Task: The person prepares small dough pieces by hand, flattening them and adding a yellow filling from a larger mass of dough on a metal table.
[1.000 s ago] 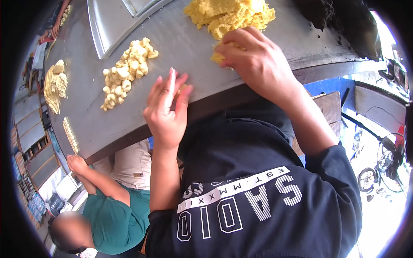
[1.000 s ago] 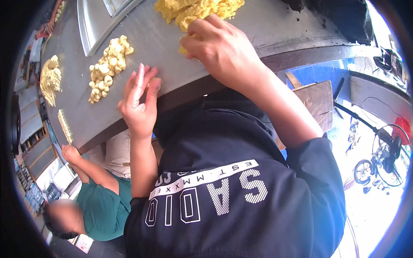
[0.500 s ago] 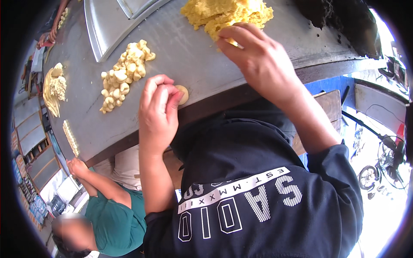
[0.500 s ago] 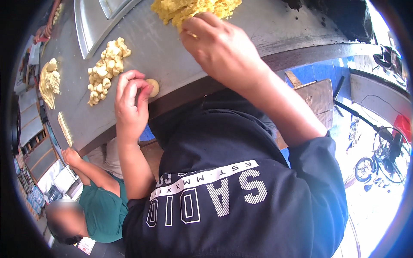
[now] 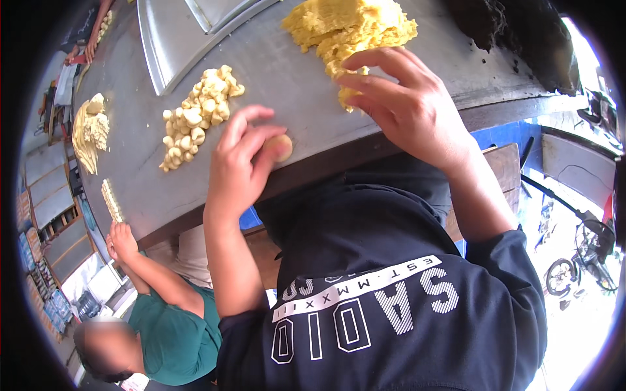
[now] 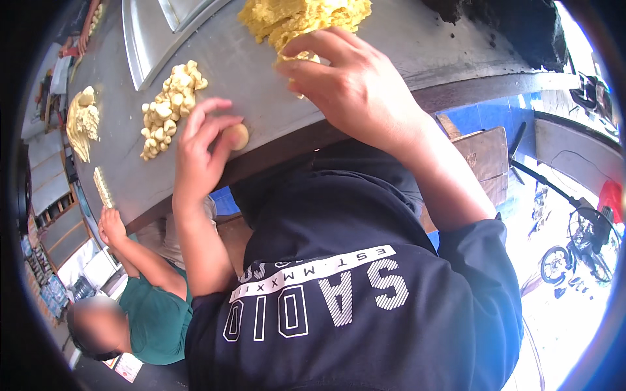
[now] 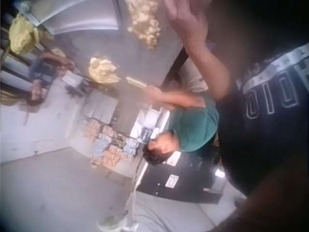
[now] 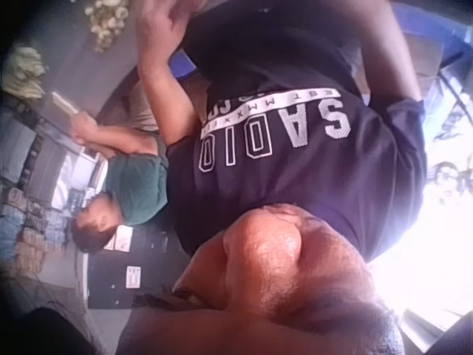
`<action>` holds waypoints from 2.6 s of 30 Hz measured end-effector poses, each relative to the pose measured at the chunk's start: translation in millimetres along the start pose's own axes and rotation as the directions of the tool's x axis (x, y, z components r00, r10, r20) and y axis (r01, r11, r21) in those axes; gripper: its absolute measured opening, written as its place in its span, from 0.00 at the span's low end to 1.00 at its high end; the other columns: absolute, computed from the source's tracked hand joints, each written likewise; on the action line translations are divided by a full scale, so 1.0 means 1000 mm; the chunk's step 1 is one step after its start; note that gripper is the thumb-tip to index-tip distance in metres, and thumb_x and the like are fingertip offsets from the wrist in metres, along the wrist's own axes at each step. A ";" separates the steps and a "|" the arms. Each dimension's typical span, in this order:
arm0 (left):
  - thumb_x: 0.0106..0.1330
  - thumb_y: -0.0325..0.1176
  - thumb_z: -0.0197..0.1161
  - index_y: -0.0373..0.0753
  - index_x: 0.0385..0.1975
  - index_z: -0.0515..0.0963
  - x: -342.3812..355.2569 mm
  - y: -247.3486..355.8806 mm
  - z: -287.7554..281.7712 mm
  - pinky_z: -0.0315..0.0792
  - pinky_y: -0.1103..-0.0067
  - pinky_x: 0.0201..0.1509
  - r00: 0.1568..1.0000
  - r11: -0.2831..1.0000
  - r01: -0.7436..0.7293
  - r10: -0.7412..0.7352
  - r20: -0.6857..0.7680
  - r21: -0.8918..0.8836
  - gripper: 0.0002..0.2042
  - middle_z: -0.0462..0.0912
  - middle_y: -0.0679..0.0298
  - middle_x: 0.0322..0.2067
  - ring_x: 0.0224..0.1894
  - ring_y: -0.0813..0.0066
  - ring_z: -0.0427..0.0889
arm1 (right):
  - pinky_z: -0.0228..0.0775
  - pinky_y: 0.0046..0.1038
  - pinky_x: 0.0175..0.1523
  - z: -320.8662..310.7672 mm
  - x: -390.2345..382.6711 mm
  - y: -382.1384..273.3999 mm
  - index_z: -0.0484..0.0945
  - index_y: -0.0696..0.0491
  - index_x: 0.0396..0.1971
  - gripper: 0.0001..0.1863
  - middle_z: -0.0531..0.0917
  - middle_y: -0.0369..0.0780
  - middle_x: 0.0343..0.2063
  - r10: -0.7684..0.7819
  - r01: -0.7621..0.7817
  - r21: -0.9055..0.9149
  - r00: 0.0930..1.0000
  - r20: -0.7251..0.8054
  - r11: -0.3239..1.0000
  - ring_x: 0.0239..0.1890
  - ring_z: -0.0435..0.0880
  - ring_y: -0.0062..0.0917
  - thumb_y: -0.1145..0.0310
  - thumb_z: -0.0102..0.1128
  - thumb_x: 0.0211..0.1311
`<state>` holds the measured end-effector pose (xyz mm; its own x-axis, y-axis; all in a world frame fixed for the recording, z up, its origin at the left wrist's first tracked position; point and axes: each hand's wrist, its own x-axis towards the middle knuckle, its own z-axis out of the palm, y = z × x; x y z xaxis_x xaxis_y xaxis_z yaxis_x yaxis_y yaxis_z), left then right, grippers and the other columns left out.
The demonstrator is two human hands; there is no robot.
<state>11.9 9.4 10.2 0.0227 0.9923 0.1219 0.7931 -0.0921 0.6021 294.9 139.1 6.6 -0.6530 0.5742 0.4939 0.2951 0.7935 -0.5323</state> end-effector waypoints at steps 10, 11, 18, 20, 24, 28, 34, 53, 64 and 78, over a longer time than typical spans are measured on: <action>0.74 0.34 0.80 0.41 0.55 0.92 0.035 -0.020 -0.026 0.75 0.61 0.75 0.925 0.989 -0.109 0.065 -0.374 -0.100 0.13 0.76 0.55 0.81 0.73 0.59 0.84 | 0.84 0.45 0.60 0.011 -0.011 0.014 0.84 0.55 0.67 0.24 0.87 0.46 0.51 0.110 -0.141 -0.319 0.988 -0.113 0.937 0.55 0.89 0.43 0.73 0.73 0.72; 0.75 0.37 0.80 0.45 0.54 0.94 0.037 -0.028 -0.034 0.69 0.58 0.80 0.944 0.775 -0.146 0.295 -0.147 0.615 0.12 0.74 0.57 0.83 0.77 0.55 0.80 | 0.84 0.45 0.60 0.009 -0.009 0.008 0.84 0.55 0.67 0.24 0.87 0.46 0.51 0.102 -0.134 -0.318 0.988 -0.114 0.939 0.55 0.89 0.43 0.73 0.73 0.72; 0.78 0.32 0.76 0.39 0.45 0.90 0.011 -0.044 -0.014 0.71 0.59 0.77 0.948 0.962 -0.066 0.143 -0.284 0.264 0.05 0.85 0.58 0.70 0.71 0.56 0.83 | 0.85 0.41 0.62 0.005 -0.014 0.002 0.89 0.49 0.61 0.22 0.87 0.41 0.54 0.140 -0.110 -0.265 0.985 0.099 0.958 0.57 0.88 0.39 0.66 0.79 0.68; 0.78 0.28 0.75 0.37 0.45 0.89 -0.014 -0.034 -0.009 0.77 0.63 0.72 0.956 0.988 -0.019 0.064 -0.286 0.155 0.03 0.90 0.57 0.60 0.64 0.58 0.88 | 0.86 0.40 0.61 0.004 -0.017 0.004 0.90 0.48 0.59 0.21 0.87 0.40 0.55 0.111 -0.092 -0.255 0.992 0.061 0.963 0.56 0.88 0.39 0.65 0.81 0.67; 0.77 0.25 0.76 0.34 0.47 0.89 -0.031 -0.023 0.011 0.82 0.67 0.65 0.950 0.982 0.104 -0.144 -0.278 -0.155 0.05 0.94 0.58 0.50 0.55 0.59 0.92 | 0.87 0.41 0.58 0.011 -0.023 -0.004 0.90 0.49 0.54 0.16 0.86 0.40 0.54 0.112 -0.102 -0.247 0.993 0.027 0.964 0.56 0.89 0.38 0.69 0.75 0.68; 0.77 0.29 0.75 0.39 0.56 0.90 -0.035 -0.035 0.002 0.78 0.60 0.71 0.974 0.967 -0.069 0.118 -0.194 0.244 0.11 0.93 0.59 0.61 0.63 0.53 0.89 | 0.88 0.41 0.55 0.017 -0.014 -0.013 0.88 0.49 0.56 0.17 0.85 0.40 0.54 0.201 -0.200 -0.091 0.980 -0.006 0.976 0.57 0.89 0.38 0.70 0.70 0.69; 0.77 0.40 0.75 0.43 0.51 0.95 -0.030 -0.010 -0.023 0.63 0.57 0.82 0.991 0.829 -0.125 0.131 0.029 0.544 0.11 0.85 0.62 0.76 0.77 0.50 0.77 | 0.88 0.39 0.56 0.014 -0.013 0.003 0.88 0.49 0.56 0.14 0.86 0.39 0.53 0.060 -0.020 -0.270 0.988 0.141 0.963 0.55 0.90 0.37 0.67 0.74 0.74; 0.84 0.37 0.70 0.42 0.28 0.85 0.066 -0.006 0.042 0.74 0.66 0.50 0.718 0.712 -0.504 0.660 -0.221 0.490 0.16 0.87 0.64 0.27 0.32 0.61 0.86 | 0.86 0.41 0.52 0.021 -0.007 -0.003 0.84 0.51 0.37 0.04 0.84 0.38 0.42 -0.018 0.030 -0.221 0.998 0.054 0.975 0.48 0.88 0.37 0.69 0.70 0.70; 0.79 0.36 0.76 0.43 0.47 0.96 -0.042 -0.012 0.001 0.75 0.65 0.51 0.950 0.765 0.128 0.089 -0.299 0.632 0.07 0.87 0.65 0.38 0.40 0.62 0.86 | 0.85 0.42 0.61 -0.004 -0.019 -0.012 0.90 0.52 0.50 0.14 0.88 0.41 0.51 0.173 -0.164 -0.102 0.981 0.084 0.981 0.55 0.89 0.41 0.70 0.80 0.66; 0.91 0.29 0.60 0.28 0.79 0.67 -0.012 0.043 0.037 0.83 0.67 0.73 0.847 0.447 0.122 -0.513 -0.142 -0.886 0.23 0.83 0.38 0.73 0.70 0.62 0.87 | 0.87 0.42 0.57 0.035 0.003 -0.048 0.86 0.54 0.51 0.13 0.88 0.43 0.48 0.043 -0.046 0.185 0.999 0.019 0.982 0.52 0.90 0.43 0.71 0.74 0.69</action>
<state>68.4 -3.8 5.3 -0.4736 0.8757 -0.0938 -0.1825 0.0066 0.9832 254.7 96.0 9.7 -0.6527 0.6038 0.4576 0.1903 0.7153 -0.6724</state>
